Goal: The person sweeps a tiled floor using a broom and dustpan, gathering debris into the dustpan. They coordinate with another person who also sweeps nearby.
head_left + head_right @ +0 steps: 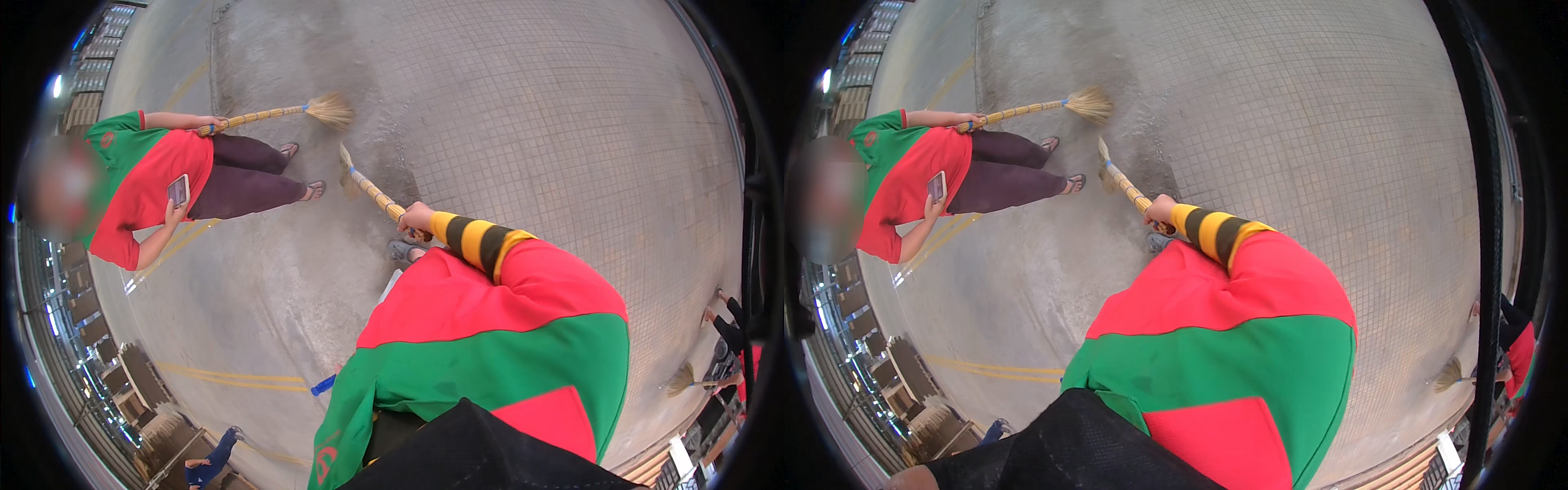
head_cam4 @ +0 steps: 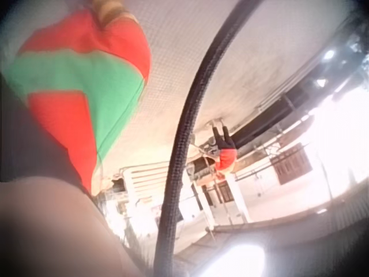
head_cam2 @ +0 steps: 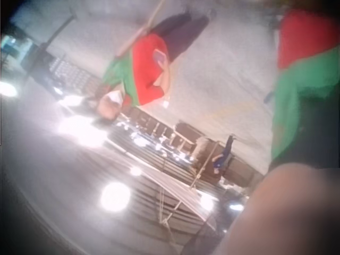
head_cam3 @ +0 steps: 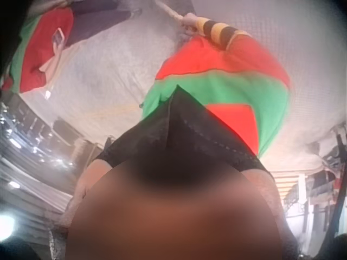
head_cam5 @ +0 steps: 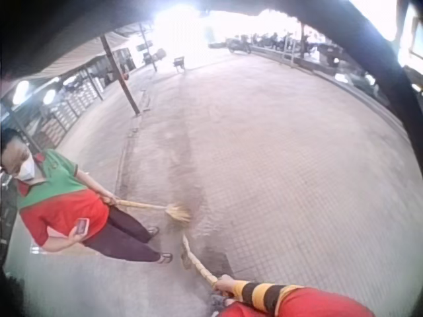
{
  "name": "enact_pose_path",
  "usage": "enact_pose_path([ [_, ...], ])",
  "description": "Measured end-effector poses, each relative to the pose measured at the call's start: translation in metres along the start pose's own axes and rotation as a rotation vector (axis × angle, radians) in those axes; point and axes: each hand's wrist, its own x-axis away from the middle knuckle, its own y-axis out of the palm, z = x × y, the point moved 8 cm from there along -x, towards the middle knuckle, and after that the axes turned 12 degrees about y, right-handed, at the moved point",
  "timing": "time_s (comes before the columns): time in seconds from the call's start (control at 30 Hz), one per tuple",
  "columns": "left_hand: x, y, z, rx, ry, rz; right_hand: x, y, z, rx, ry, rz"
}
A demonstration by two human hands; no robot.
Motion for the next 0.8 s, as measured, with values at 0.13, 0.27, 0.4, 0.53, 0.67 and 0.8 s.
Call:
enact_pose_path([
  [0.13,-0.003,-0.004,0.007,0.014,0.004,0.026,-0.033,0.002,-0.003,0.155,0.100,0.132],
  [0.27,-0.009,-0.010,0.018,0.022,0.003,0.060,-0.060,-0.027,-0.011,0.126,0.106,0.307],
  [0.4,-0.012,-0.010,0.022,0.025,-0.008,0.076,-0.067,-0.054,-0.026,0.001,0.072,0.480],
  [0.53,-0.013,0.007,0.027,0.027,-0.023,0.052,-0.047,-0.063,-0.048,-0.165,-0.004,0.485],
  [0.67,-0.019,0.031,0.040,0.000,-0.021,0.013,0.002,-0.051,-0.060,-0.259,-0.138,0.389],
  [0.8,-0.026,0.057,0.057,-0.030,0.001,-0.015,0.035,-0.025,-0.064,-0.360,-0.161,0.193],
])
